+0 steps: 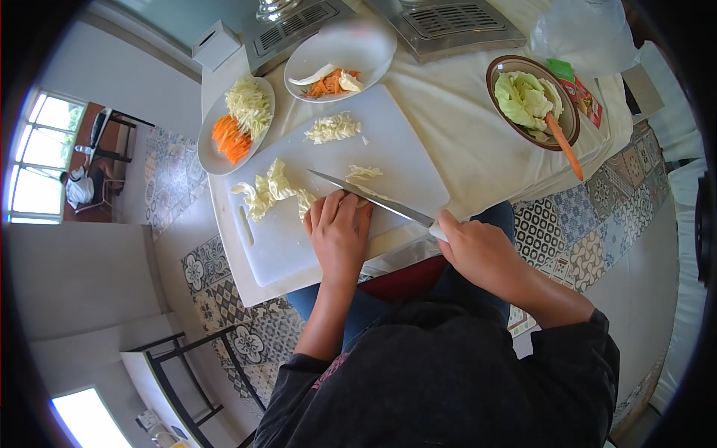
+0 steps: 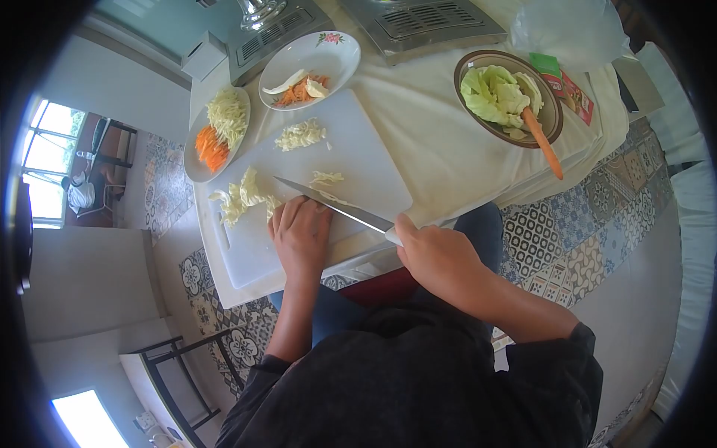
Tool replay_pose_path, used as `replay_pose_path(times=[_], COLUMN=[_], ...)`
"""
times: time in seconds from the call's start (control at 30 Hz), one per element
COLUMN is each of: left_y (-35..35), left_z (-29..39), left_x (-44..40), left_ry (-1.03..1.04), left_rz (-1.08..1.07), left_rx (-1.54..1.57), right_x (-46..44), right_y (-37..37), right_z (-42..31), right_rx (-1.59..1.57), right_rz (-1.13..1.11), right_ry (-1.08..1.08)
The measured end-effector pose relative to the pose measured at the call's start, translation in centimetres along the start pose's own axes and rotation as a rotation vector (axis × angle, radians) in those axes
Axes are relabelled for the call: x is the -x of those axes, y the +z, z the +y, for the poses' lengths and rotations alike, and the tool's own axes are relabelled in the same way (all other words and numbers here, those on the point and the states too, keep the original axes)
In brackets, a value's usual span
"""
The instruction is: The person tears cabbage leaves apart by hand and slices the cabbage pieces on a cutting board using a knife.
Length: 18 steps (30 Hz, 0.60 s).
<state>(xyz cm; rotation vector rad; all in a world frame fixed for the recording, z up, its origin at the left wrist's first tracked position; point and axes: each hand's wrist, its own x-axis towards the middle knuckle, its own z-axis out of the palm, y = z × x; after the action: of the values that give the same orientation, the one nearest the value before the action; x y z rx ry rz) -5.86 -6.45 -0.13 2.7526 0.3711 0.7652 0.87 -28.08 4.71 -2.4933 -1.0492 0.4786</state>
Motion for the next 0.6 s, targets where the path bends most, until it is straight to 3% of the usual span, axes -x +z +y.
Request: replay_pose_path(times=[0.6], left_y=[-0.4], left_z=[0.0], left_x=[-0.2], left_ry=[-0.009], left_rz=[-0.011], left_rx=[0.055], right_x=[0.1], right_y=[-1.2], right_z=[0.7], right_rx=[-0.062], right_rz=[-0.105], right_ry=[0.04])
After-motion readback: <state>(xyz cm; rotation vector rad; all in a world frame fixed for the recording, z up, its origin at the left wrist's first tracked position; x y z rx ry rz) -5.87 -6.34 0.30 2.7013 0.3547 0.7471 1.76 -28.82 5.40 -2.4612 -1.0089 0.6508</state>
